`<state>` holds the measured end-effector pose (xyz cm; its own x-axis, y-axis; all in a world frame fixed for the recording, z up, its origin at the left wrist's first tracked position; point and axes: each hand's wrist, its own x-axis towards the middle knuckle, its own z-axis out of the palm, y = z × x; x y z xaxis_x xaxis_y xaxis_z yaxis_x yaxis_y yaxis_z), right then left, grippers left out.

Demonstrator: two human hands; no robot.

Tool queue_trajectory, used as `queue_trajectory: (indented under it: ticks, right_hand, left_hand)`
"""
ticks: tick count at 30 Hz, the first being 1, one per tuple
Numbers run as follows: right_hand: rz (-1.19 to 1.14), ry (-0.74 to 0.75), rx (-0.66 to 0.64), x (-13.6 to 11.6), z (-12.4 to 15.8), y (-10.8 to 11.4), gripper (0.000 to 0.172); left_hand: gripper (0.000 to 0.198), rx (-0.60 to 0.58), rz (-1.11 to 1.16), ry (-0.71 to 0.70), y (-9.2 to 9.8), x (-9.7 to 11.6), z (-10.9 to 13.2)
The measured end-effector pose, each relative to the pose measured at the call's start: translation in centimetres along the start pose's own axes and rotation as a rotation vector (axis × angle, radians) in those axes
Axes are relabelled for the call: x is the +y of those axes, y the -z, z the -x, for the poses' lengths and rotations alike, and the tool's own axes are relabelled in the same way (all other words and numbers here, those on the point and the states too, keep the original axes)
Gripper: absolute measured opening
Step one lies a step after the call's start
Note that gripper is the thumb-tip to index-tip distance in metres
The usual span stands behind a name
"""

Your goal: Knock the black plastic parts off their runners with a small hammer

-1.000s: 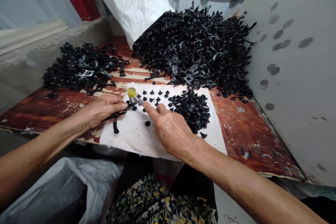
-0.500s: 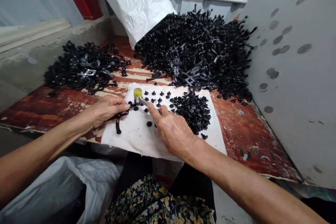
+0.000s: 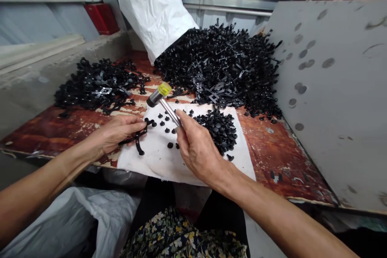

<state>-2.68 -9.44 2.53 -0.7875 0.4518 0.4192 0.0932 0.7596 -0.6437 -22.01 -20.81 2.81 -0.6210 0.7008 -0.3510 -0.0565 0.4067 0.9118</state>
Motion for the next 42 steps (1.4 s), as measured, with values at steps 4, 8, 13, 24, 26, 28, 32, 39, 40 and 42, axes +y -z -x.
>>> queue_trajectory:
  ticks: [4, 8, 13, 24, 26, 28, 32, 39, 40, 42]
  right_hand:
    - [-0.449, -0.293, -0.04, -0.9, 0.8, -1.1, 0.02]
    - [-0.637, -0.417, 0.022, -1.4, 1.8, -1.6, 0.023]
    - [-0.688, -0.404, 0.024, -2.4, 2.8, -1.7, 0.024]
    - [-0.643, -0.272, 0.061, -2.3, 1.3, -3.4, 0.007]
    - [-0.632, -0.305, 0.056, -1.6, 1.2, -3.2, 0.006]
    - [-0.65, -0.367, 0.021, -1.3, 1.1, -2.9, 0.008]
    - [-0.751, -0.46, -0.06, -1.5, 0.9, -2.8, 0.012]
    - [-0.777, -0.512, -0.046, -1.0, 1.8, -1.4, 0.018]
    - [-0.762, -0.522, -0.042, -0.8, 2.2, -1.0, 0.02]
    - [-0.717, -0.538, -0.027, -0.4, 3.3, -0.3, 0.022]
  left_hand:
    - [0.005, 0.013, 0.296, 0.071, -0.4, 0.9, 1.5]
    - [0.009, -0.02, 0.454, 0.117, -0.5, 1.0, 2.5]
    - [0.013, -0.024, 0.537, 0.149, -1.1, 0.8, 3.5]
    - [0.006, 0.056, 0.446, 0.031, -2.4, -1.3, 4.5]
    - [0.02, 0.179, 0.155, -0.116, -1.4, -1.7, 4.7]
    - [0.035, 0.362, -0.203, -0.439, -0.8, -1.9, 5.0]
    - [0.019, 0.101, -0.833, -0.988, -0.8, -1.6, 5.2]
    - [0.031, -0.27, -0.975, -0.802, -1.7, -1.8, 4.4]
    - [0.031, -0.287, -0.961, -0.768, -1.6, -1.9, 4.2]
    - [0.031, -0.323, -0.941, -0.728, -1.5, -2.0, 3.9]
